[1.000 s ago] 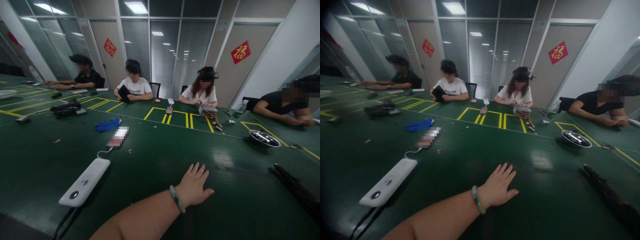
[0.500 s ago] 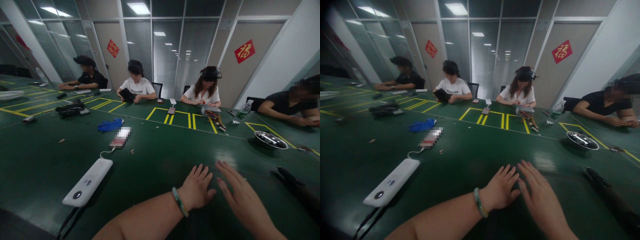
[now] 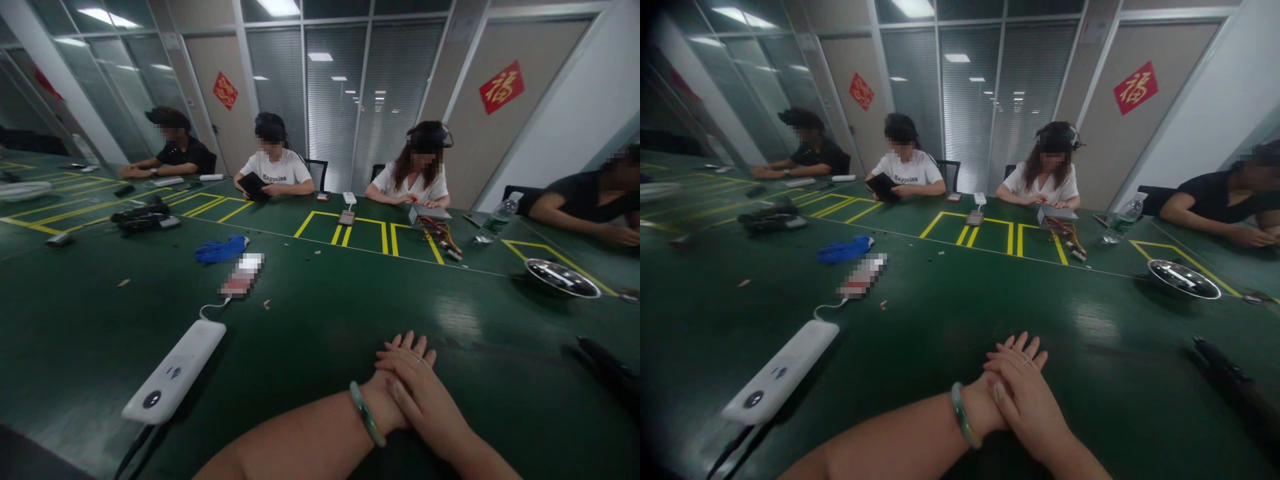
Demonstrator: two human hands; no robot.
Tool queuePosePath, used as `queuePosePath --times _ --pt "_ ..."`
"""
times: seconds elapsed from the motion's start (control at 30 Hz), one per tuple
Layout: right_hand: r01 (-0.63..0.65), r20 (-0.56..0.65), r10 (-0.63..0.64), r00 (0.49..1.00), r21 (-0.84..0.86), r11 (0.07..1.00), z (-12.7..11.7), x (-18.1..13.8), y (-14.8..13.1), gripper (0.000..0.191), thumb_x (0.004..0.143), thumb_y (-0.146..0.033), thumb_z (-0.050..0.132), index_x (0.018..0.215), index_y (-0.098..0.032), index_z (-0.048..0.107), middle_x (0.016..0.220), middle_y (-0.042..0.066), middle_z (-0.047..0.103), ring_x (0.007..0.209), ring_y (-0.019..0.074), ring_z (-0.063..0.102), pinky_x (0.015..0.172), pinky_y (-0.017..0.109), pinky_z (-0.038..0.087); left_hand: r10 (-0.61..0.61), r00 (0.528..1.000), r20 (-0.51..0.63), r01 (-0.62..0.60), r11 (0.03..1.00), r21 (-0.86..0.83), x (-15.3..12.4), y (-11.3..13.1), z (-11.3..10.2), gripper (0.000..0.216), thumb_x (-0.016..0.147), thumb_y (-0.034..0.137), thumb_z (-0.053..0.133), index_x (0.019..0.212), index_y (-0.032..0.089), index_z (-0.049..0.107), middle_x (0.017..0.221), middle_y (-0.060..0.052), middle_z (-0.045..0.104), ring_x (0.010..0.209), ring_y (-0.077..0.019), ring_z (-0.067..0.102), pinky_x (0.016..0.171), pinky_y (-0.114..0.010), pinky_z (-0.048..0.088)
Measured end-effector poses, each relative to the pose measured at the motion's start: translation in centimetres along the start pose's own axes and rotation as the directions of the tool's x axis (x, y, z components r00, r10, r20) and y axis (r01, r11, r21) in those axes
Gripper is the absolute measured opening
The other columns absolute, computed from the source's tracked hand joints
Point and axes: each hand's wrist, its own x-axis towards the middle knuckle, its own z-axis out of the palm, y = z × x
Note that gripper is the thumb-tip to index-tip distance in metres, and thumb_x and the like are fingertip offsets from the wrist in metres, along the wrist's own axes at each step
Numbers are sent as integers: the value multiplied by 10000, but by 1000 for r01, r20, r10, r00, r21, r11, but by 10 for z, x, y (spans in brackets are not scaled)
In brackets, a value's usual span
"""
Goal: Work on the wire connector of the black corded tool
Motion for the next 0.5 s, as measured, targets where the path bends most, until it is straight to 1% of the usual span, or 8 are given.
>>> queuePosePath --times 0.1,0.17,0.2,0.23,0.3,0.37,0.43,0.5 --pt "-37 -65 25 998 -193 980 -9 -7 24 416 985 -441 378 1331 -278 542 1445 44 437 1356 268 352 1141 537 235 135 990 36 -137 988 70 -7 1 -28 681 924 317 416 1548 260 150 1587 -30 233 1466 -300 159 1219 -510 179" --pt "-187 -263 101 959 -328 926 -25 -23 59 515 962 -496 349 1387 -239 486 1499 67 355 1386 283 297 1161 542 168 147 989 25 -149 986 80 -11 3 -45 649 966 430 351 1540 178 183 1595 -82 198 1475 -296 114 1216 -503 146" --pt "-319 -399 164 902 -363 876 -36 -35 80 588 940 -539 336 1409 -205 459 1523 94 303 1402 303 256 1159 546 162 142 990 27 -143 987 73 -11 4 -52 650 972 489 324 1527 166 225 1593 -91 206 1476 -293 111 1211 -498 152" --pt "-478 -537 240 808 -360 801 -48 -52 102 684 909 -593 334 1438 -168 419 1543 129 242 1416 329 207 1148 556 171 135 990 35 -137 989 62 -12 5 -57 656 973 537 301 1512 165 267 1590 -91 216 1476 -288 112 1206 -491 158" --pt "-775 -754 385 532 -251 579 -72 -93 143 846 855 -681 354 1492 -126 325 1557 196 142 1422 373 150 1096 591 221 130 990 59 -133 990 43 -11 6 -61 657 972 576 280 1495 180 309 1589 -78 224 1477 -276 115 1202 -478 159" --pt "-929 -836 470 283 -118 350 -91 -140 170 947 828 -733 369 1521 -100 246 1543 256 112 1413 398 154 1033 621 255 126 990 60 -129 991 36 -10 7 -61 635 978 564 281 1495 196 314 1588 -64 230 1478 -264 115 1202 -470 152" --pt "-976 -837 522 164 -63 206 -101 -182 183 1002 815 -771 359 1519 -70 227 1513 298 160 1399 421 171 1022 641 238 118 992 54 -120 992 43 -8 6 -57 622 977 555 305 1494 210 320 1586 -58 235 1477 -262 122 1200 -479 150" --pt "-986 -811 567 147 -77 147 -104 -209 189 1012 809 -791 345 1499 -56 266 1477 298 245 1381 431 195 1042 638 211 127 990 54 -129 991 43 -6 4 -53 607 978 548 315 1495 231 321 1586 -47 231 1475 -263 132 1198 -491 159"
